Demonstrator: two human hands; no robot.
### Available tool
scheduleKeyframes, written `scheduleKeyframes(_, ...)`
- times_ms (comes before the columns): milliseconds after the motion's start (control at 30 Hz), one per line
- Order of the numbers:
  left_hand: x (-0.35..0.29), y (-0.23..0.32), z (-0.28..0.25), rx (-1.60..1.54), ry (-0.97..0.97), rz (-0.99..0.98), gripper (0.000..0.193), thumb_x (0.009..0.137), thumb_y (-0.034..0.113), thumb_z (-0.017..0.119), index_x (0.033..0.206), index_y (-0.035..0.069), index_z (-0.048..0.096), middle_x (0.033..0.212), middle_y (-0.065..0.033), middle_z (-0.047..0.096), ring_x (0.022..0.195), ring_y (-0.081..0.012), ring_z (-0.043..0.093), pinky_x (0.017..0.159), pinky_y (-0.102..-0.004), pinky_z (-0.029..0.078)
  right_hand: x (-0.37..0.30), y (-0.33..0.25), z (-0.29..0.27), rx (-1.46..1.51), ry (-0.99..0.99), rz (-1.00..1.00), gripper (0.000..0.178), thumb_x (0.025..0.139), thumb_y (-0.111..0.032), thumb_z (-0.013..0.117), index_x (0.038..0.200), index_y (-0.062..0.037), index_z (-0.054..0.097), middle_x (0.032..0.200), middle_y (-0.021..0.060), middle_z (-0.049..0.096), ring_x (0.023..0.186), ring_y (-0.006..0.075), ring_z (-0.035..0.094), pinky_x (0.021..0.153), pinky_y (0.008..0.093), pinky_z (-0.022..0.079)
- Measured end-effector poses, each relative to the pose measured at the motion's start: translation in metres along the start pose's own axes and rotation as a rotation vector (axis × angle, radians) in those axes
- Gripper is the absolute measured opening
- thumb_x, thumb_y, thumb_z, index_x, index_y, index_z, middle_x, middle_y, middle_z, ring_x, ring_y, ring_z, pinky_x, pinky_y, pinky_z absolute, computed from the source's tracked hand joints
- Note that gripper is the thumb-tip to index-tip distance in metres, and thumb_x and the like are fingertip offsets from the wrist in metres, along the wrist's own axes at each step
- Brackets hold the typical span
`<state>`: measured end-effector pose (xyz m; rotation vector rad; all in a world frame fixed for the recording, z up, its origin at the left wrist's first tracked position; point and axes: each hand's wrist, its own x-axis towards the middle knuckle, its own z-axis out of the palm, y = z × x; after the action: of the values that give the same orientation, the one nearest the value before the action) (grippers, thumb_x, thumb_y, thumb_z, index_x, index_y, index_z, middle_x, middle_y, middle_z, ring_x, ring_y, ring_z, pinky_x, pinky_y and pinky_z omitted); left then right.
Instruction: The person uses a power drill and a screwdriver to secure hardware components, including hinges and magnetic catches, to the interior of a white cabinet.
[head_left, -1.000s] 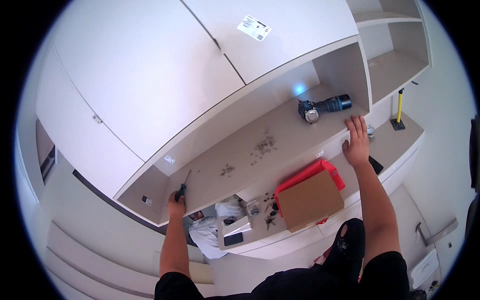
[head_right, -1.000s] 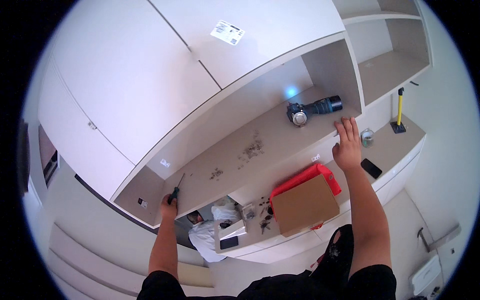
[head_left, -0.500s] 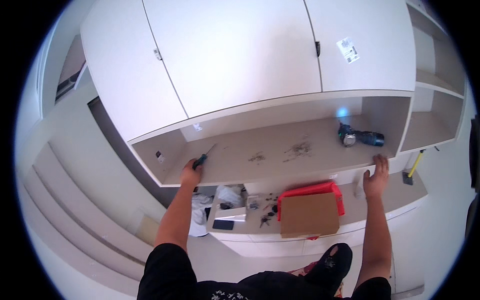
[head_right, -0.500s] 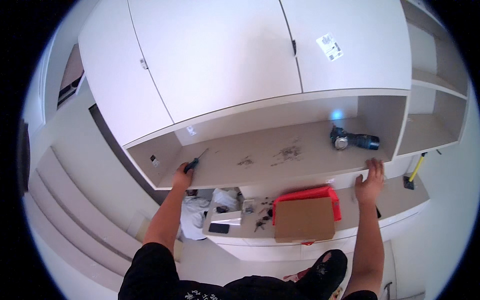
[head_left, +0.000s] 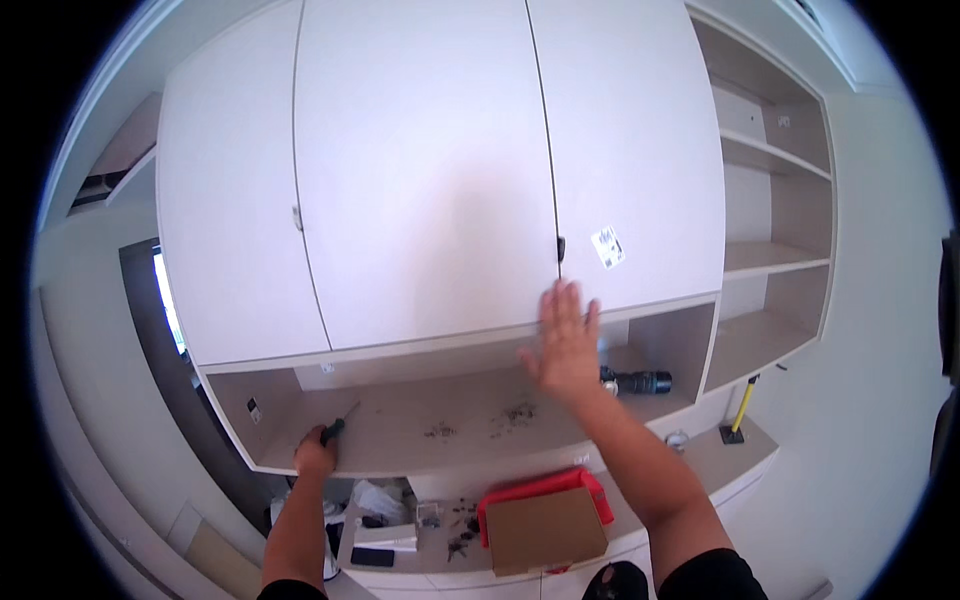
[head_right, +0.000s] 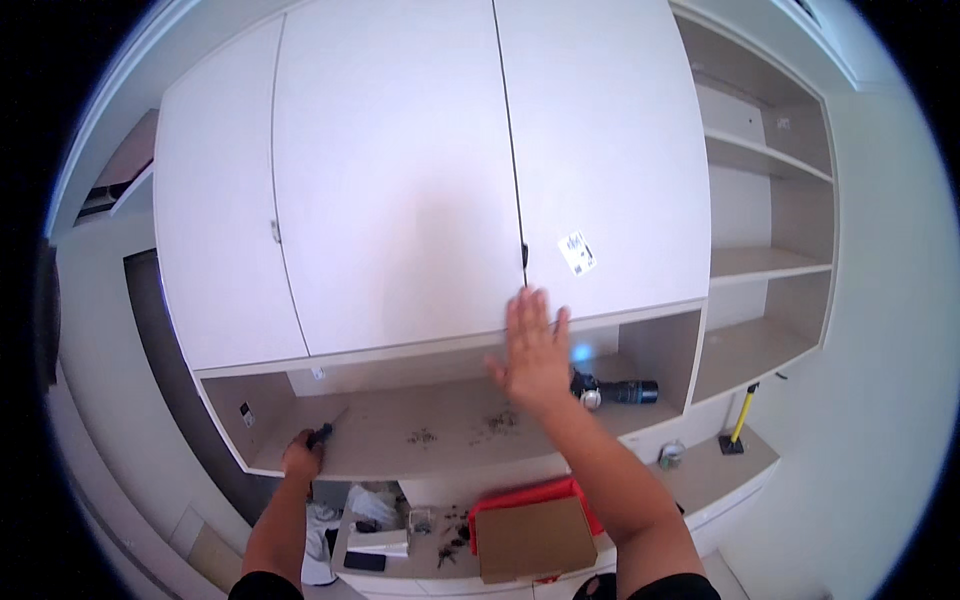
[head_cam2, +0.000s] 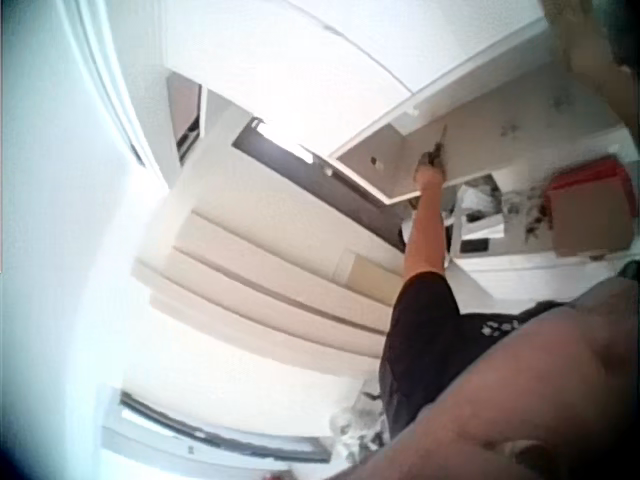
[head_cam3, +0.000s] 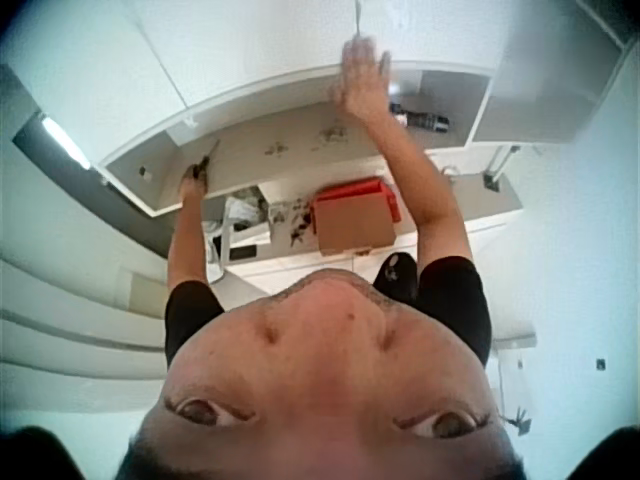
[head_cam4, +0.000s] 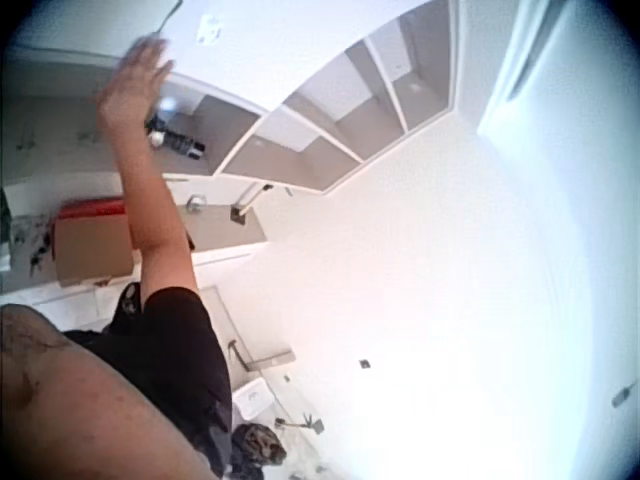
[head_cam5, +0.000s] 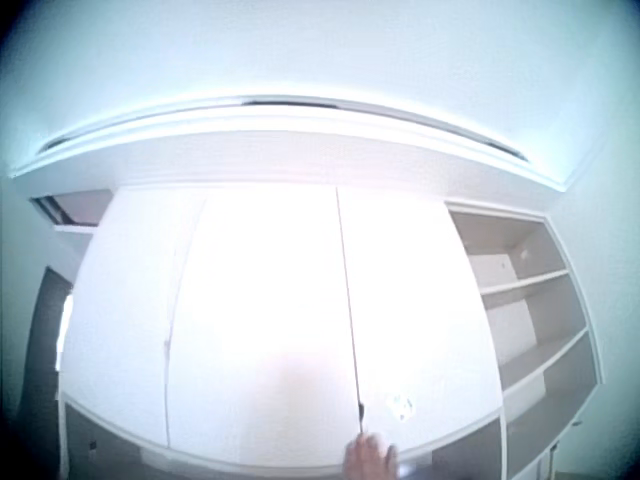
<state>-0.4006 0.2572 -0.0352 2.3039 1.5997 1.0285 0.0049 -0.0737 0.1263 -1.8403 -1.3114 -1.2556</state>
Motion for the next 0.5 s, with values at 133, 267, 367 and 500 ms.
scheduleKeyframes(133, 0.001, 0.006, 0.003, -0.017, -0.009, -0.023, 0.050, 0.091, 0.036, 0.069, 0.138, 0.016, 0.068, 0.132, -0.0169, 0.072, 0.123, -0.0394, 0.067, 0.106, -0.0492, 0.052, -0.006, 0.010, 0.004, -0.047, -0.055, -0.165, 0.097, 0.093, -0.051, 0.069, 0.166, -0.0013, 0.028, 0.177, 0.0175, 0.018, 0.165, 0.0352, 0.013, 0.130, 0.0630, 0.007)
scheduleKeyframes(267, 0.004, -0.008, 0.007, 0.028, 0.016, -0.005, 0.051, 0.091, 0.032, 0.072, 0.139, 0.018, 0.066, 0.132, -0.0159, 0.072, 0.122, -0.0386, 0.067, 0.106, -0.0478, 0.053, -0.010, 0.023, 0.004, -0.069, 0.075, -0.019, 0.096, 0.093, -0.048, 0.069, 0.166, -0.0016, 0.028, 0.176, 0.0159, 0.021, 0.164, 0.0345, 0.017, 0.130, 0.0602, 0.009)
scheduleKeyframes(367, 0.004, -0.007, 0.006, 0.038, 0.006, 0.002, 0.052, 0.091, 0.034, 0.071, 0.140, 0.018, 0.065, 0.132, -0.0160, 0.072, 0.122, -0.0384, 0.067, 0.106, -0.0477, 0.053, -0.015, 0.005, 0.001, 0.006, 0.087, 0.017, 0.094, 0.094, -0.046, 0.067, 0.165, 0.0001, 0.028, 0.175, 0.0185, 0.023, 0.164, 0.0353, 0.018, 0.130, 0.0594, 0.010)
scheduleKeyframes(500, 0.002, -0.010, 0.005, 0.022, 0.030, 0.005, 0.049, 0.090, 0.034, 0.070, 0.136, 0.017, 0.067, 0.129, -0.0171, 0.072, 0.120, -0.0394, 0.068, 0.105, -0.0493, 0.053, -0.022, 0.005, -0.015, 0.034, -0.022, -0.010, 0.093, 0.093, -0.043, 0.068, 0.165, 0.0015, 0.028, 0.174, 0.0201, 0.024, 0.163, 0.0353, 0.020, 0.130, 0.0592, 0.011)
